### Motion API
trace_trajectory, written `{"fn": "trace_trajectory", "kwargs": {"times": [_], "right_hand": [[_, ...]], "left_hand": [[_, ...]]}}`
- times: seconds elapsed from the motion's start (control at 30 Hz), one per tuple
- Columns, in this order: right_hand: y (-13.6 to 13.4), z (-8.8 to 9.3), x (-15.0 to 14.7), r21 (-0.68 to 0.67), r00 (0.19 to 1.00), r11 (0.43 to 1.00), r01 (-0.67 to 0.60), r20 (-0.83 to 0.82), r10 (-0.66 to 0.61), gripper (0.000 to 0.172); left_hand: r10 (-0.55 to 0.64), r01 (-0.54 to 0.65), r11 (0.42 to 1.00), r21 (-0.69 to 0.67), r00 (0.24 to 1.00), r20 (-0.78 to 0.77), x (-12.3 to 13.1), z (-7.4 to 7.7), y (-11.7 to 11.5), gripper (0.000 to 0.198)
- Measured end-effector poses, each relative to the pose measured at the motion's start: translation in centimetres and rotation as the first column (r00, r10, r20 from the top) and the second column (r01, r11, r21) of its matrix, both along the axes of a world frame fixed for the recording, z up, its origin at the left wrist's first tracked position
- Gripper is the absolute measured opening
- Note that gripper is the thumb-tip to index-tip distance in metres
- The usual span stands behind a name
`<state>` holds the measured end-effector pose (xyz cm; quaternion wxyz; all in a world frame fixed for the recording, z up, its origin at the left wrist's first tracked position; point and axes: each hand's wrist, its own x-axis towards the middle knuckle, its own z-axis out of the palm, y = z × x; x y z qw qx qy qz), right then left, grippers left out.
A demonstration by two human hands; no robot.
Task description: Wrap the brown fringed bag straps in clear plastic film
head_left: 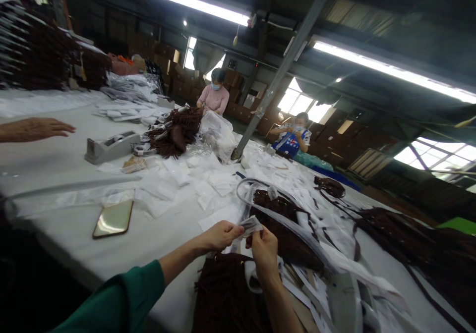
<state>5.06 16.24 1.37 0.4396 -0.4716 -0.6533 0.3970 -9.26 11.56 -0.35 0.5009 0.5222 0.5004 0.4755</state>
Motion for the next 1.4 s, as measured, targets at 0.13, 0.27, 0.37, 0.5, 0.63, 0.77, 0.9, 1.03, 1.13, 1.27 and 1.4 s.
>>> {"fn": "trace_trajectory", "kwargs": {"times": [0.13, 0.27, 0.37, 0.5, 0.63, 0.77, 0.9, 1.03, 1.13, 1.27, 1.4], "right_hand": [[-0.2, 0.2, 0.2, -0.038, 0.997, 0.996, -0.078, 0.008, 0.078, 0.037], [-1.5, 0.5, 1.0, 0.312, 0.973, 0.949, -0.042, 0.228, -0.032, 0.038], [-2.2, 0.3, 1.1, 0.65, 0.913, 0.729, -0.213, 0.398, -0.089, 0.03], [-2.1, 0.1, 0.7, 0.716, 0.848, 0.588, -0.376, 0.522, -0.094, 0.028], [-1.7, 0.6, 0.6, 0.723, 0.821, 0.54, -0.431, 0.563, -0.098, 0.024], [-1.9, 0.9, 0.5, 0.678, 0.769, 0.548, -0.49, 0.633, -0.095, 0.024], [-2.3, 0.7, 0.2, 0.642, 0.725, 0.577, -0.506, 0.678, -0.118, 0.027], [-2.7, 0.2, 0.0, 0.631, 0.718, 0.612, -0.477, 0.681, -0.143, 0.027], [-2.8, -0.1, 0.1, 0.602, 0.723, 0.638, -0.481, 0.683, -0.1, 0.028], [-2.8, -0.2, 0.2, 0.582, 0.764, 0.671, -0.459, 0.644, -0.036, 0.03], [-3.2, -0.3, -0.2, 0.545, 0.731, 0.721, -0.429, 0.678, -0.076, 0.031]], "left_hand": [[-0.026, 0.036, 0.997, -0.072, 0.992, 0.126, -0.1, -0.2, 0.0, 0.046], [0.023, 0.013, 0.991, -0.136, 0.966, 0.256, -0.5, -0.4, -0.1, 0.049], [0.0, 0.051, 0.987, -0.149, 0.944, 0.329, -0.6, -0.3, -0.1, 0.049], [-0.062, 0.125, 0.981, -0.145, 0.923, 0.379, -0.7, 0.0, -0.5, 0.05], [-0.083, 0.154, 0.977, -0.15, 0.914, 0.396, -1.1, 0.5, -1.0, 0.051], [-0.094, 0.161, 0.976, -0.146, 0.918, 0.386, -1.4, 0.7, -1.1, 0.051], [-0.064, 0.125, 0.977, -0.174, 0.945, 0.321, -1.3, 0.5, -0.7, 0.051], [-0.02, 0.082, 0.976, -0.201, 0.956, 0.292, -1.3, 0.1, -0.4, 0.051], [-0.005, 0.071, 0.976, -0.206, 0.952, 0.306, -1.4, -0.1, -0.5, 0.048], [0.01, 0.044, 0.982, -0.182, 0.957, 0.289, -1.2, -0.2, -0.8, 0.043], [0.116, -0.089, 0.984, -0.156, 0.978, 0.175, -0.5, -0.7, 0.0, 0.039]]}}
